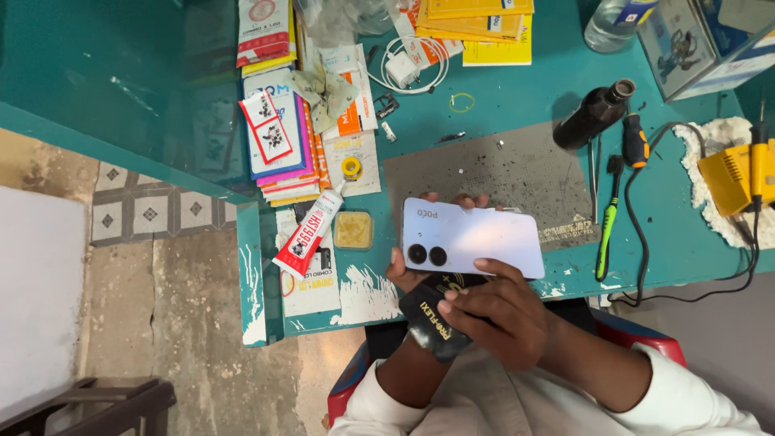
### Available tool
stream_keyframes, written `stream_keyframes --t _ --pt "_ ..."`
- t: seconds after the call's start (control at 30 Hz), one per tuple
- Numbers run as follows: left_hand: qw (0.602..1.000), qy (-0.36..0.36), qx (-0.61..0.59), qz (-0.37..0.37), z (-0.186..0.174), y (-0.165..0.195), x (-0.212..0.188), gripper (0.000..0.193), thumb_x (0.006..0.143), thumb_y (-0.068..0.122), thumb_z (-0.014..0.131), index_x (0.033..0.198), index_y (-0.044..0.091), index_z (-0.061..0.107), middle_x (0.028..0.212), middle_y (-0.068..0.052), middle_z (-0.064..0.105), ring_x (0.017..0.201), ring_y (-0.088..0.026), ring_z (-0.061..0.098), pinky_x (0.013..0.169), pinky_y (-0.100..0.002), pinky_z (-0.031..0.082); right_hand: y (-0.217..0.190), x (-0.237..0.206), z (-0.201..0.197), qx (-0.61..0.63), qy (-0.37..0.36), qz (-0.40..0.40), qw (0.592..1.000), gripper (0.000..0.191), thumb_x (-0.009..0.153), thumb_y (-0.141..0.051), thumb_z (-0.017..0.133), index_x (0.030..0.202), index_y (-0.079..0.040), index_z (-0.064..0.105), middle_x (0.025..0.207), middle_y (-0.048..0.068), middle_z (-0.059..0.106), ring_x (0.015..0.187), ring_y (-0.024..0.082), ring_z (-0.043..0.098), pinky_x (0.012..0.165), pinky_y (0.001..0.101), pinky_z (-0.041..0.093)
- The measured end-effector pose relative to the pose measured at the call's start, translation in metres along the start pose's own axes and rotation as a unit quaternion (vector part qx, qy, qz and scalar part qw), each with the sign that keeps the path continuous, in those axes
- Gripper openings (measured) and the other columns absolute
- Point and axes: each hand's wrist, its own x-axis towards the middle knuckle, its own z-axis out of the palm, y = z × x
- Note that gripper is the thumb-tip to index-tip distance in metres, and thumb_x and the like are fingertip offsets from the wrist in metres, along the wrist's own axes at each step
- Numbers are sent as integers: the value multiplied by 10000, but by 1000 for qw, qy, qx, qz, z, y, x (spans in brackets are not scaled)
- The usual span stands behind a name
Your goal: The person cleans the back of a white smartphone with a card and a liquid from a bottle. They then place the phone on the workbench and use a screwdriver to remove screws from the internal components.
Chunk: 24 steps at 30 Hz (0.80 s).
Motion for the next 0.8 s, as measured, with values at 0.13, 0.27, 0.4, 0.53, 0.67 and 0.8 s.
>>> stream_keyframes --t 0.13,0.27,0.4,0.53,0.67,0.8 --pt "1000 -2 13 -4 -2 12 4 761 867 560 688 1454 138 452 1299 -186 530 1361 -383 450 1184 -606 364 3 3 17 -5 26 -2 1000 183 879 -79 781 1055 -29 772 1017 65 706 936 163 688 1086 509 481" --pt "1000 -13 23 -4 -3 20 10 752 872 562 685 1439 129 448 1283 -194 536 1351 -390 448 1157 -629 367 -1 4 23 12 -4 16 1000 251 824 -87 730 1062 -13 761 1010 75 728 924 185 709 1096 543 450" --pt "1000 -11 -9 26 0 17 7 752 864 555 677 1438 126 450 1274 -181 537 1348 -372 444 1188 -606 365 0 3 19 17 16 36 999 239 867 -75 733 1101 -32 759 998 56 711 930 167 706 1127 542 436" --pt "1000 22 7 9 3 18 3 767 852 574 677 1431 126 447 1262 -188 530 1339 -382 443 1177 -588 363 1 2 20 3 13 22 1000 247 859 -80 729 1099 -27 754 1014 67 722 938 174 706 1137 546 415" --pt "999 -23 17 26 2 23 9 751 860 553 671 1439 135 438 1280 -174 526 1367 -376 441 1186 -598 353 1 3 23 8 6 44 999 233 850 -74 732 1080 -51 768 994 54 723 928 171 704 1148 547 397" --pt "1000 29 9 8 -1 20 0 769 849 568 675 1433 130 434 1265 -182 526 1363 -385 442 1186 -588 348 1 3 22 -4 22 25 999 227 885 -69 745 1111 -42 755 1015 53 717 923 146 686 1160 537 407"
